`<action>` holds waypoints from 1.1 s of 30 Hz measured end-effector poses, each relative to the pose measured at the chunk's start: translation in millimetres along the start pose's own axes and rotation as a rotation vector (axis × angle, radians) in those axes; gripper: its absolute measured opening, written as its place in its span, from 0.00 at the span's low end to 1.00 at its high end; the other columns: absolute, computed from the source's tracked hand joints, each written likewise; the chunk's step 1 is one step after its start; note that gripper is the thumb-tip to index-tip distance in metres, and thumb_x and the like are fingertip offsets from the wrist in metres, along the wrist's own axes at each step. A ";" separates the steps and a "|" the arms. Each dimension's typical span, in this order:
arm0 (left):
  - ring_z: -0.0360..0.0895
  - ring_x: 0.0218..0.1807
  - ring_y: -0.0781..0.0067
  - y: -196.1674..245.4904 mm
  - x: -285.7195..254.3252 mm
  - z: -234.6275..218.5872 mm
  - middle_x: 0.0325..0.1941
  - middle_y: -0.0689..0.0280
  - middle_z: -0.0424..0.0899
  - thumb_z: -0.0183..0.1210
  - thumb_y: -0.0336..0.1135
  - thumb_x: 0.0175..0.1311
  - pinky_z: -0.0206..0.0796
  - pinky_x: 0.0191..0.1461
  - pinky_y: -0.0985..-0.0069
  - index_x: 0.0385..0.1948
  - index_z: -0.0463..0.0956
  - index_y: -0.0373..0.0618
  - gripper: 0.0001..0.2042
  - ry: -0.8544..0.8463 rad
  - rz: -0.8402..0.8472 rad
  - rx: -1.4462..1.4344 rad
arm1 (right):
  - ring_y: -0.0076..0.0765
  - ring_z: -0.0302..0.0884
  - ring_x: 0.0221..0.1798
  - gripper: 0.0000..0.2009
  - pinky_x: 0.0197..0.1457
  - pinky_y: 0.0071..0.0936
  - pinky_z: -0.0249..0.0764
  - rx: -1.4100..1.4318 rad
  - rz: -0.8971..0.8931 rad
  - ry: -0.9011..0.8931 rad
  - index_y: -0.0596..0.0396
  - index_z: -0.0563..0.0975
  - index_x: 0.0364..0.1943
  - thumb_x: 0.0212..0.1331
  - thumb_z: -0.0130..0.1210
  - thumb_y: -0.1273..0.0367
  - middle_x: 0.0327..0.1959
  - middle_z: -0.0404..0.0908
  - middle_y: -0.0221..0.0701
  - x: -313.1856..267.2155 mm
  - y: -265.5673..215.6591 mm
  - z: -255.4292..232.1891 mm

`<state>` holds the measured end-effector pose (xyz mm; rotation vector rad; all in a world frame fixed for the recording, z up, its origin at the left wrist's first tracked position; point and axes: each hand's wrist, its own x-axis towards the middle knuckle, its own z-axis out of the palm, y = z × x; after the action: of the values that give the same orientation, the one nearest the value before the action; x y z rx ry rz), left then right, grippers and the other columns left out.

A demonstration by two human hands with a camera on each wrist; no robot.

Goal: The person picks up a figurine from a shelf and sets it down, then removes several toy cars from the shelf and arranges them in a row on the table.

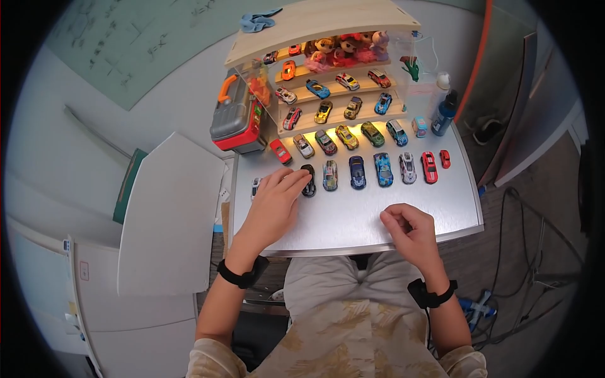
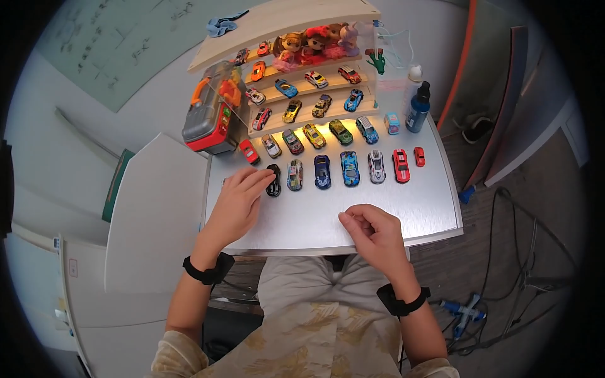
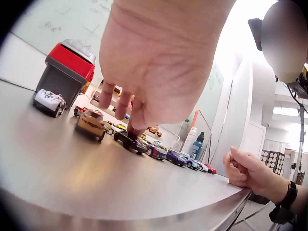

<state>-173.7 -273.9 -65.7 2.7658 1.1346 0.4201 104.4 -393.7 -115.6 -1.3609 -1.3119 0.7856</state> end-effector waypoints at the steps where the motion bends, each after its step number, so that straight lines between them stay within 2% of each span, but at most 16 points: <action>1: 0.69 0.68 0.54 1.2 -2.1 -1.3 0.67 0.61 0.77 0.54 0.19 0.62 0.62 0.70 0.59 0.62 0.77 0.39 0.23 -0.010 0.000 -0.001 | 0.11 0.63 0.23 0.06 0.26 0.16 0.59 0.001 0.000 0.001 0.61 0.83 0.36 0.66 0.66 0.71 0.22 0.78 0.23 0.0 -0.3 0.1; 13: 0.70 0.68 0.52 9.4 -14.5 -3.4 0.67 0.61 0.78 0.54 0.20 0.63 0.61 0.71 0.58 0.62 0.76 0.39 0.23 -0.012 -0.001 -0.032 | 0.11 0.63 0.23 0.07 0.26 0.15 0.60 -0.001 0.034 -0.004 0.61 0.83 0.36 0.66 0.66 0.70 0.22 0.78 0.22 0.1 -0.5 1.1; 16: 0.72 0.66 0.52 2.7 -9.9 -15.9 0.66 0.59 0.78 0.53 0.21 0.67 0.63 0.69 0.59 0.62 0.76 0.39 0.21 0.076 0.005 -0.056 | 0.10 0.63 0.23 0.07 0.26 0.15 0.59 -0.004 0.033 -0.004 0.61 0.83 0.37 0.67 0.66 0.70 0.22 0.78 0.21 0.2 0.7 0.3; 19: 0.77 0.60 0.59 -22.9 -4.7 -46.0 0.63 0.59 0.80 0.52 0.24 0.73 0.66 0.65 0.65 0.62 0.76 0.38 0.17 0.351 -0.068 -0.133 | 0.10 0.63 0.23 0.07 0.26 0.15 0.60 -0.009 0.057 -0.008 0.61 0.83 0.38 0.67 0.66 0.70 0.22 0.78 0.21 -0.2 2.2 2.0; 22: 0.80 0.48 0.72 -45.2 -4.9 -62.9 0.57 0.62 0.82 0.52 0.30 0.77 0.69 0.54 0.75 0.60 0.77 0.37 0.15 0.648 -0.411 -0.665 | 0.11 0.65 0.24 0.07 0.27 0.16 0.61 -0.037 0.069 -0.033 0.62 0.84 0.40 0.67 0.65 0.71 0.25 0.79 0.24 1.4 -3.9 4.3; 25: 0.76 0.38 0.81 -66.6 -10.3 -72.8 0.51 0.66 0.83 0.53 0.33 0.78 0.67 0.44 0.81 0.59 0.77 0.37 0.14 0.870 -0.428 -0.883 | 0.14 0.68 0.25 0.06 0.28 0.17 0.64 -0.151 -0.015 -0.076 0.61 0.84 0.42 0.66 0.64 0.71 0.30 0.82 0.27 6.7 -18.8 7.5; 28: 0.75 0.35 0.83 -86.7 -19.1 -74.2 0.48 0.66 0.82 0.55 0.34 0.78 0.65 0.39 0.81 0.58 0.77 0.37 0.15 0.995 -0.331 -1.196 | 0.19 0.71 0.25 0.07 0.29 0.19 0.67 -0.228 -0.066 -0.131 0.59 0.84 0.45 0.66 0.64 0.72 0.38 0.83 0.30 11.2 -44.8 17.8; 29: 0.75 0.36 0.82 -87.5 -21.9 -73.2 0.48 0.68 0.82 0.56 0.34 0.77 0.66 0.39 0.81 0.56 0.80 0.40 0.13 0.972 -0.392 -1.141 | 0.20 0.72 0.25 0.08 0.29 0.19 0.68 -0.239 -0.073 -0.151 0.58 0.84 0.46 0.66 0.64 0.72 0.40 0.83 0.31 13.4 -52.0 23.7; 32: 0.76 0.37 0.78 -87.0 -34.9 -50.0 0.51 0.67 0.82 0.59 0.33 0.74 0.68 0.40 0.80 0.54 0.82 0.42 0.12 0.598 -0.492 -0.555 | 0.23 0.72 0.25 0.08 0.30 0.20 0.71 -0.251 -0.165 -0.185 0.56 0.83 0.47 0.65 0.64 0.73 0.44 0.83 0.32 17.7 -63.5 43.6; 33: 0.76 0.38 0.77 -86.1 -37.9 -42.0 0.52 0.67 0.82 0.60 0.33 0.73 0.69 0.41 0.79 0.53 0.82 0.42 0.12 0.507 -0.452 -0.492 | 0.24 0.73 0.25 0.09 0.30 0.21 0.72 -0.255 -0.158 -0.205 0.56 0.83 0.47 0.65 0.64 0.73 0.45 0.83 0.32 18.4 -64.1 47.7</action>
<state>-269.6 -239.0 -52.1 1.9547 1.4579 1.1890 44.9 -374.0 -62.7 -1.3798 -1.7064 0.6795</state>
